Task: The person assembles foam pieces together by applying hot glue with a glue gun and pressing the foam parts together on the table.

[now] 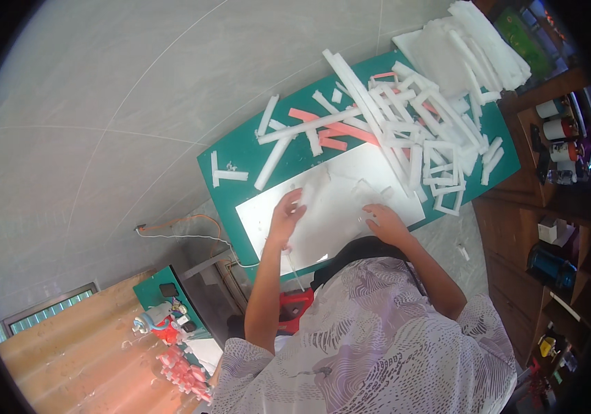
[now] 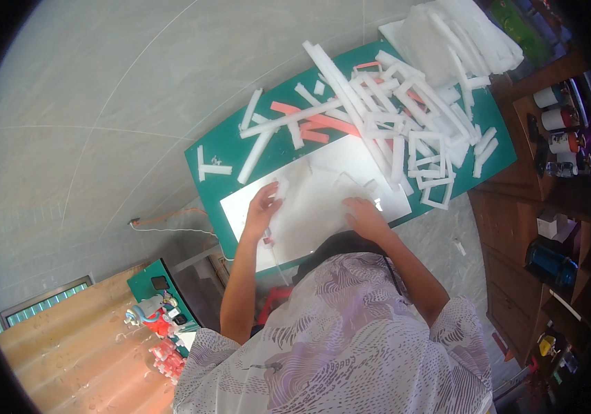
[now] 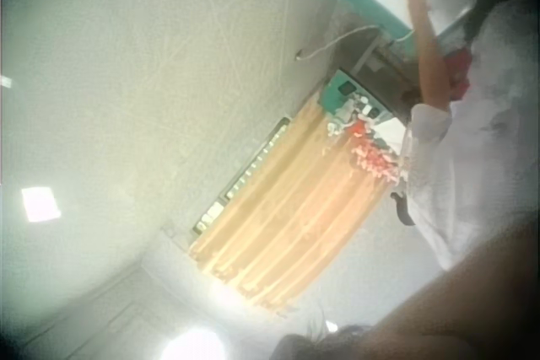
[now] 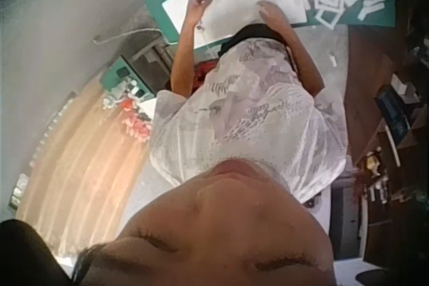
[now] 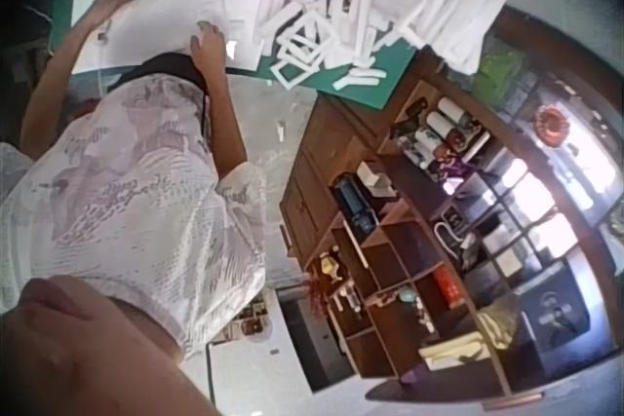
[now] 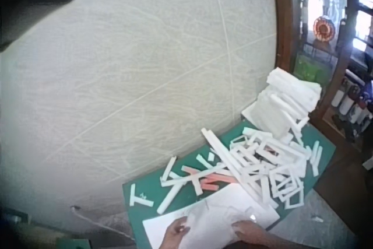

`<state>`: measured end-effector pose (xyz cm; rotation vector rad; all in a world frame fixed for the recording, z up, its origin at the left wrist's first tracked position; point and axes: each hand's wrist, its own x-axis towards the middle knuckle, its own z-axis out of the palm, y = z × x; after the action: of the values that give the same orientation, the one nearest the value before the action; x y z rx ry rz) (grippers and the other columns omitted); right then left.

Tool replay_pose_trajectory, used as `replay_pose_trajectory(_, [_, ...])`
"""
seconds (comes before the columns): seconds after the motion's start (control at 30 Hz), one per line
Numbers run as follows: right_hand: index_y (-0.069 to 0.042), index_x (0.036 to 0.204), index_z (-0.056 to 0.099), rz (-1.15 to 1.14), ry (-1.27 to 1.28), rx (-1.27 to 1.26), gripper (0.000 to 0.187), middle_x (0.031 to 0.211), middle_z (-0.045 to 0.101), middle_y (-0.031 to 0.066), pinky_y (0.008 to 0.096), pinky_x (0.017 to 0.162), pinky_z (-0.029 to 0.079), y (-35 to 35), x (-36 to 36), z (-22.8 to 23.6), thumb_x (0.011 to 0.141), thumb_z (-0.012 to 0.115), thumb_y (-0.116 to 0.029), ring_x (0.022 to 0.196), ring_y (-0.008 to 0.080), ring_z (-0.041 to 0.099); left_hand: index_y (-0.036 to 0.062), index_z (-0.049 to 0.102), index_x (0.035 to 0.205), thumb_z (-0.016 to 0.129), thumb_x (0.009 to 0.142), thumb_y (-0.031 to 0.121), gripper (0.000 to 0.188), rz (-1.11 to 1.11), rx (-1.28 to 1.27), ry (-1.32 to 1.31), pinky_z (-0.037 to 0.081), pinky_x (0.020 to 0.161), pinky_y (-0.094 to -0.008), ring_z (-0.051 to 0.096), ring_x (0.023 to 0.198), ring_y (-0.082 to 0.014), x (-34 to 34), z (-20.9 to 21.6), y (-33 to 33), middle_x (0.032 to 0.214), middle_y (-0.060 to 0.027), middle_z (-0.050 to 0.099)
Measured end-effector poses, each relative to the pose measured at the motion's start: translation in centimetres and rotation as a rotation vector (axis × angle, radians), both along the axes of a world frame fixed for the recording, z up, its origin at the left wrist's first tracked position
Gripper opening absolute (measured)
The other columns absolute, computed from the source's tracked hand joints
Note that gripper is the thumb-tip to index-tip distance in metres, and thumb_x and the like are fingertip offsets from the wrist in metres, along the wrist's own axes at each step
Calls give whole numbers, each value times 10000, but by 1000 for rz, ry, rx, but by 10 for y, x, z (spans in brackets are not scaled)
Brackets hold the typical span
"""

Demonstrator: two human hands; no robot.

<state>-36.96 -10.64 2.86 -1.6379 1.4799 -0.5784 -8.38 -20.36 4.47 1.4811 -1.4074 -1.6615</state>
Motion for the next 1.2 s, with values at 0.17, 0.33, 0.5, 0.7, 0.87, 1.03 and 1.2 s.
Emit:
replay_pose_trajectory(0.17, [-20, 1064, 565, -97, -100, -19, 273, 1046, 588, 186, 404, 865, 439, -3, -5, 0, 794, 536, -48, 974, 349, 556, 53, 479, 1267, 591, 841, -6, 444, 60, 19, 188, 443, 822, -277, 546, 952, -148, -31, 20, 18, 1195, -116, 537])
replay_pose_trajectory(0.33, [-9, 1029, 567, -245, -56, -105, 244, 945, 610, 187, 383, 774, 468, -1, -33, -19, 800, 486, 16, 871, 343, 593, 57, 486, 1245, 606, 806, 11, 457, 3, -268, -282, 438, 880, -318, 554, 1051, -221, -24, -18, 27, 1204, -110, 539])
replay_pose_trajectory(0.5, [-8, 1045, 553, -273, 71, -111, 265, 914, 609, 176, 371, 738, 475, 8, -64, -41, 793, 480, 35, 830, 335, 601, 78, 512, 1199, 587, 739, -3, 474, -48, -582, -431, 418, 916, -395, 477, 1147, -361, -32, -44, 13, 1217, -166, 510])
replay_pose_trajectory(0.7, [-24, 1171, 502, -218, 109, -55, 398, 925, 592, 196, 401, 760, 467, 12, -61, -54, 774, 513, 4, 846, 360, 582, 69, 528, 1135, 611, 731, 49, 414, -133, -590, -619, 383, 908, -443, 472, 1028, -372, -67, -61, 65, 1107, -190, 491])
replay_pose_trajectory(0.87, [-29, 1201, 488, -174, 217, -46, 414, 896, 578, 214, 436, 762, 449, 0, -55, -73, 788, 507, -15, 847, 374, 567, 55, 542, 1122, 666, 733, 105, 411, -303, -459, -512, 416, 885, -427, 497, 1016, -362, -89, -92, 118, 1098, -189, 509])
replay_pose_trajectory(1.03, [-56, 1167, 511, -78, 292, -101, 376, 847, 579, 188, 449, 734, 451, -10, -65, -91, 793, 544, -49, 829, 366, 573, 37, 553, 1137, 689, 748, 108, 418, 6, -134, -427, 488, 761, -362, 594, 848, -294, -107, -88, 121, 1042, -156, 568])
replay_pose_trajectory(1.2, [-34, 1057, 576, -31, 41, 54, 316, 768, 568, 132, 375, 637, 457, -22, -56, -33, 771, 652, -143, 684, 282, 565, 38, 500, 1240, 654, 821, 117, 454, 212, 11, -82, 490, 697, -302, 604, 829, -191, -97, -82, 116, 990, -105, 587])
